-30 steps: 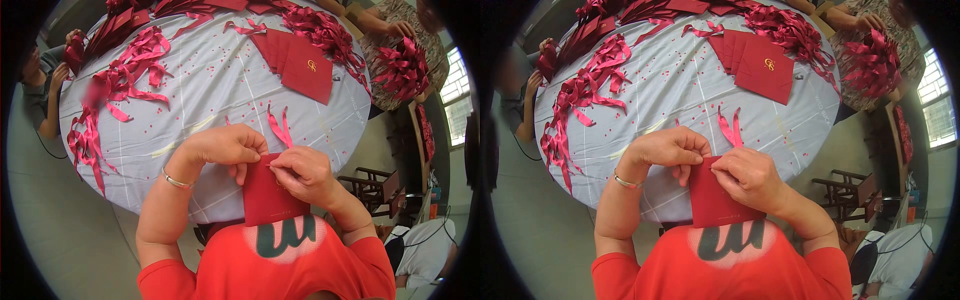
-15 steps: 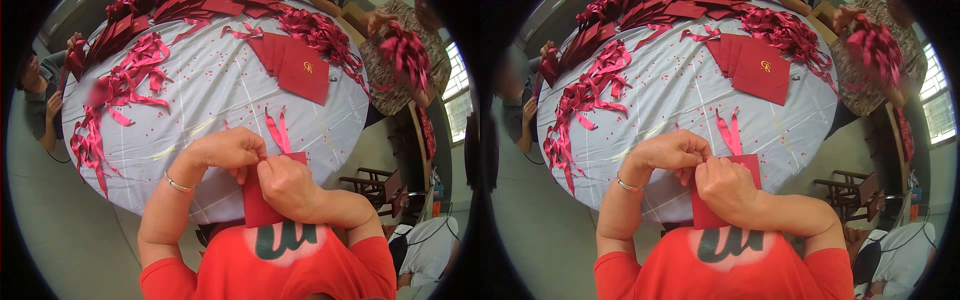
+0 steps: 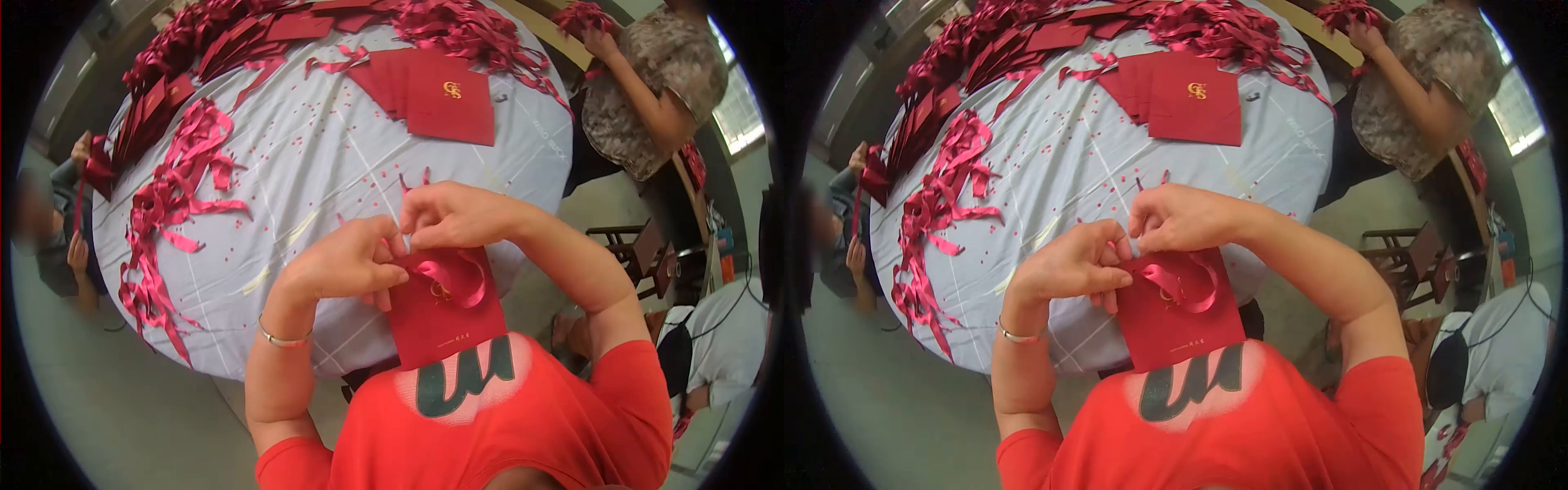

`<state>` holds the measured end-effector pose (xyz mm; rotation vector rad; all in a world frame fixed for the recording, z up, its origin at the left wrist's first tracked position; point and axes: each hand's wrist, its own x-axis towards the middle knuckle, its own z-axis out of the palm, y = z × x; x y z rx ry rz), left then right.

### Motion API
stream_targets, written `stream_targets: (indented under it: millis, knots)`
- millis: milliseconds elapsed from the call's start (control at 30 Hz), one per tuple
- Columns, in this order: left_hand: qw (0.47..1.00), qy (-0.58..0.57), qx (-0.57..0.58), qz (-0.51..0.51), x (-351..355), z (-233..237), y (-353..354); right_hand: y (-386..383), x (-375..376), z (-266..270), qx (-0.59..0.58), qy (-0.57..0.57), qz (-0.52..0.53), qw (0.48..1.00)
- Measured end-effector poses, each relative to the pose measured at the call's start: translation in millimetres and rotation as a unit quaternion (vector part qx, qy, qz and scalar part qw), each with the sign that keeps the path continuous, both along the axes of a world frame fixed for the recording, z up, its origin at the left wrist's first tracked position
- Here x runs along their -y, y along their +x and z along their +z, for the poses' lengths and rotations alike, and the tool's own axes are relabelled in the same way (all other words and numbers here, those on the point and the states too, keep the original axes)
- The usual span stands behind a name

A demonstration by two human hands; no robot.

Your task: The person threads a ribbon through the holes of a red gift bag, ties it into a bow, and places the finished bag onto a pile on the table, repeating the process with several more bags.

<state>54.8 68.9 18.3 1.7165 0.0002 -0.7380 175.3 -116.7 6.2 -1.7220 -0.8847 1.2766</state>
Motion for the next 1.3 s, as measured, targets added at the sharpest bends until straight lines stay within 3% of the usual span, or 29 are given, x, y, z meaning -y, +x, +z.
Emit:
stream_targets:
  millis: [67,100,267,500,767,967,1100,1300]
  knots:
    - [1.000,0.010,0.008,0.028,6.1,4.8,-0.9,6.0,-9.5,-6.2,0.030,0.011,0.018,0.999]
    - [0.999,0.035,0.013,0.035,9.6,6.3,-1.1,9.5,-15.3,-4.5,0.018,-0.043,0.055,0.997]
    - [0.998,0.030,0.040,0.039,10.1,0.6,-3.5,19.5,-31.3,-3.5,-0.101,-0.146,0.137,0.975]
    - [0.996,-0.018,0.086,0.032,15.5,-1.4,-9.4,15.8,-27.6,-30.0,-0.204,-0.082,0.078,0.972]
    - [0.980,0.093,0.177,0.018,21.4,-4.3,-10.6,12.1,-25.5,-28.0,-0.270,-0.072,0.066,0.958]
    - [0.979,0.083,0.189,-0.010,14.2,-8.9,-9.4,6.6,-21.2,-30.1,-0.204,-0.041,-0.011,0.978]
    - [0.983,0.058,0.172,-0.023,16.7,-7.8,-10.5,6.6,-20.0,-32.4,-0.209,-0.027,0.000,0.978]
    - [0.986,0.058,0.155,-0.012,19.1,0.0,-12.8,17.1,-22.2,-25.7,-0.255,-0.049,0.101,0.960]
